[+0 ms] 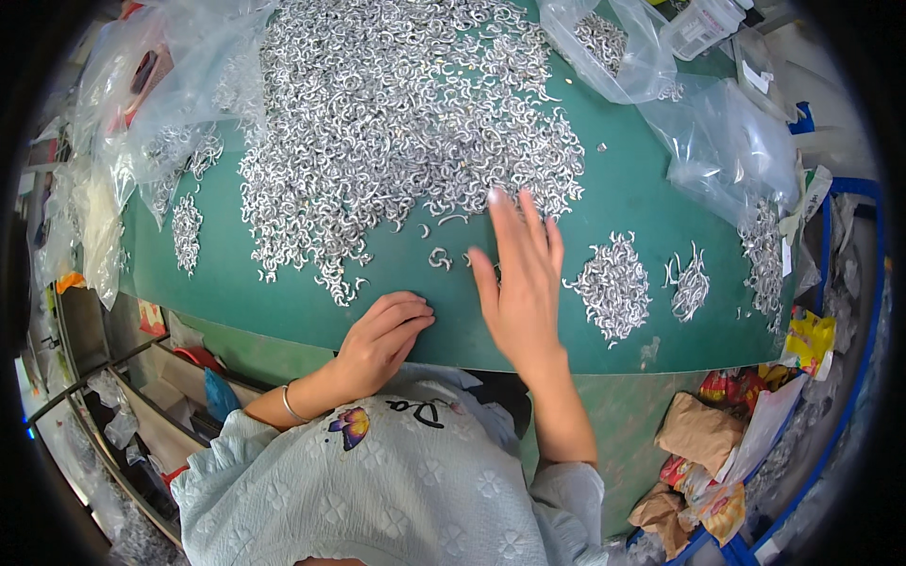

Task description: The person sorts silver-colored metal links into piles by hand and سپس puts some of the links into a clear plastic bag on a green workbench.

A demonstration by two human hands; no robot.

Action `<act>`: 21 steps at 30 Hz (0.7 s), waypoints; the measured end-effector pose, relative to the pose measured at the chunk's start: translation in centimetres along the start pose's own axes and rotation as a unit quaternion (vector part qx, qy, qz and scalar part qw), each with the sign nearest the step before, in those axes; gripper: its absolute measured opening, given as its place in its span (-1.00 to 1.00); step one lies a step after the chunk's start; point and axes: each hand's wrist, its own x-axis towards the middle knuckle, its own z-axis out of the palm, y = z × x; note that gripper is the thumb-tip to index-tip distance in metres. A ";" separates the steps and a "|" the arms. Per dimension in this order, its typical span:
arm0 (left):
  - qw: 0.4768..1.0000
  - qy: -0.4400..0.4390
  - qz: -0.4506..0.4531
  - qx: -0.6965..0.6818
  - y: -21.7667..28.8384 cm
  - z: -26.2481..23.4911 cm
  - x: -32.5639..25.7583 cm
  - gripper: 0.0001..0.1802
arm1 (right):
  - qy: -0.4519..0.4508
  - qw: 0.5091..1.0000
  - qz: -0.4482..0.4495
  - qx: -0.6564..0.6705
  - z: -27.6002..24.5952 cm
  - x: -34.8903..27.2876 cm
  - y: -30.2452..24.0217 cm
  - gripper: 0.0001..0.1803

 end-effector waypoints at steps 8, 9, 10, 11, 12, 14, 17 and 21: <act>1.000 0.009 -0.006 -0.009 0.2 0.2 -0.6 -0.66 | -0.136 0.990 -0.031 -0.010 0.4 -0.6 -1.3 -0.39; 1.000 0.009 -0.008 -0.007 0.2 0.2 -0.7 -0.67 | -0.160 0.987 -0.028 0.008 0.0 -1.0 -1.4 -0.38; 1.000 0.009 -0.010 -0.006 0.3 0.1 -0.7 -0.68 | -0.176 0.984 -0.040 0.018 -0.4 -1.4 -1.2 -0.37; 1.000 0.009 -0.011 -0.004 0.3 0.0 -0.7 -0.68 | -0.189 0.980 -0.050 0.027 -0.8 -1.8 -1.1 -0.36; 1.000 0.010 -0.011 -0.006 0.4 0.0 -0.7 -0.69 | -0.203 0.977 -0.061 0.036 -1.0 -2.0 -0.9 -0.35; 1.000 0.015 -0.010 -0.008 0.5 0.1 -0.6 -0.69 | -0.142 0.988 -0.061 0.025 -1.2 -1.7 -0.5 -0.36; 1.000 0.015 0.011 0.013 0.3 0.2 -0.5 -0.67 | -0.140 0.988 -0.054 0.024 -0.7 -2.0 -0.8 -0.37; 0.997 0.067 -0.024 0.010 0.8 0.2 0.1 -0.67 | -0.164 0.982 -0.071 0.051 -1.6 -2.8 -0.6 -0.38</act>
